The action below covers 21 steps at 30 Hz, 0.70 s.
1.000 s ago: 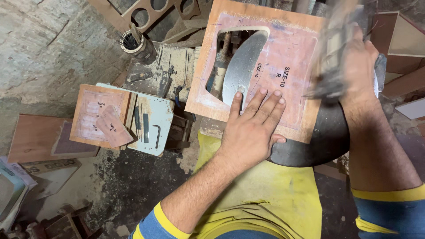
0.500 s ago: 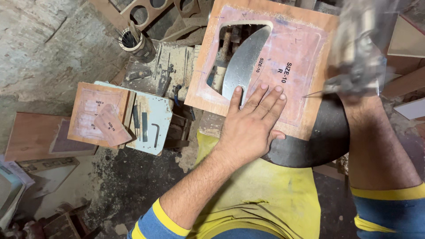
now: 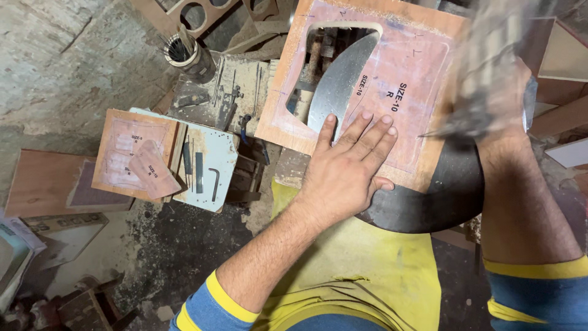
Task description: The person cuts curved shoe-pattern shapes out of plywood boards on a bandsaw, guiding each board by hand along the blade and rotating it to follow the drawn outlines. They remove the cut inner pieces, set finished templates aside, and stack completed boards on the side table.
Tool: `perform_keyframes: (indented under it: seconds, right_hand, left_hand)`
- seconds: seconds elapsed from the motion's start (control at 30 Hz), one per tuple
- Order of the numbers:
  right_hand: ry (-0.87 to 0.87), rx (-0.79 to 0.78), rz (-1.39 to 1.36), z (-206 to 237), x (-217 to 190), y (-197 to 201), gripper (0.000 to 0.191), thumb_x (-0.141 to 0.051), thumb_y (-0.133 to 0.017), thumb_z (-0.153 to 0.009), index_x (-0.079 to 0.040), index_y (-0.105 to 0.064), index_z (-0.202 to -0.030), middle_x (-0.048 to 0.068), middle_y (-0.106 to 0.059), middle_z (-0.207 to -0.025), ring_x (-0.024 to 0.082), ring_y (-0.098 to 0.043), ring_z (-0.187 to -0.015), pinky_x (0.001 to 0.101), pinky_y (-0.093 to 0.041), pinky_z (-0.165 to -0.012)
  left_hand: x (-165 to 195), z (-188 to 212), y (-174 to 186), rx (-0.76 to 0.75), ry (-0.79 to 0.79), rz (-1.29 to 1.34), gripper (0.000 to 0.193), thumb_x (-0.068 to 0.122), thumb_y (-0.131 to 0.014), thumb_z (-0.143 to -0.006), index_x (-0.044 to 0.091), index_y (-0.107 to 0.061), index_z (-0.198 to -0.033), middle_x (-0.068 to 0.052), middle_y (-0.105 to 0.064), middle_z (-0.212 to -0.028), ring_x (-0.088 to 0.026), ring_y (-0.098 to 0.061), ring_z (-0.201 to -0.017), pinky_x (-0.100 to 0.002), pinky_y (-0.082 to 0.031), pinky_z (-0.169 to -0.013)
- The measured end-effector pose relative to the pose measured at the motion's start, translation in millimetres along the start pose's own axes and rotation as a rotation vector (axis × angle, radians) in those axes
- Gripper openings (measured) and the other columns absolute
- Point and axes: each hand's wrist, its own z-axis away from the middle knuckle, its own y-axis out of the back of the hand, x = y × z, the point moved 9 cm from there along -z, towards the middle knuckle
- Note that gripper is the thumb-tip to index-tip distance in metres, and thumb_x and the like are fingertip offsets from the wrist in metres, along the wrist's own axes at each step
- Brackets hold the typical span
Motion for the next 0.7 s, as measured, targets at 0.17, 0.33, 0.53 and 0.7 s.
perform_keyframes:
  seconds: [0.17,0.33,0.53,0.7]
  right_hand:
    - [0.218,0.166,0.068,10.4,-33.5,28.3,0.046,-0.011,-0.041,-0.112,-0.009,-0.058,-0.154,0.017,-0.068,-0.122,0.026,-0.068,-0.101,0.0338,-0.055,-0.097]
    - [0.666,0.258,0.655,40.6,-58.9,9.9,0.031,-0.004,-0.051,-0.114,0.001,-0.06,-0.144,0.018,-0.067,-0.136,0.03,-0.069,-0.113,0.0343,-0.056,-0.098]
    - [0.03,0.041,-0.417,43.8,12.4,84.0,0.041,-0.014,-0.055,-0.109,-0.008,-0.054,-0.15,0.008,-0.066,-0.134,0.013,-0.065,-0.112,0.0264,-0.049,-0.091]
    - [-0.194,0.054,-0.13,85.2,85.4,81.5,0.035,-0.023,-0.055,-0.116,0.0,-0.064,-0.142,0.018,-0.071,-0.129,0.024,-0.067,-0.111,0.037,-0.052,-0.093]
  left_hand:
    - [-4.2,0.1,2.8,-0.002,0.002,-0.011,0.077,0.052,-0.068,-0.086,0.015,-0.049,-0.151,-0.004,-0.041,-0.163,-0.026,-0.034,-0.153,-0.064,-0.016,-0.126]
    - [6.9,-1.3,-19.5,0.028,-0.002,-0.021,0.078,0.052,-0.069,-0.086,0.013,-0.049,-0.151,-0.005,-0.042,-0.162,-0.027,-0.034,-0.152,-0.064,-0.018,-0.125]
    - [13.7,4.2,1.6,0.023,0.006,-0.004,0.079,0.053,-0.069,-0.086,0.013,-0.05,-0.151,-0.006,-0.042,-0.162,-0.029,-0.035,-0.152,-0.064,-0.021,-0.124]
    - [28.2,-2.5,26.3,0.042,-0.011,-0.016,0.078,0.054,-0.068,-0.088,0.012,-0.05,-0.151,-0.007,-0.043,-0.161,-0.029,-0.036,-0.152,-0.065,-0.023,-0.123]
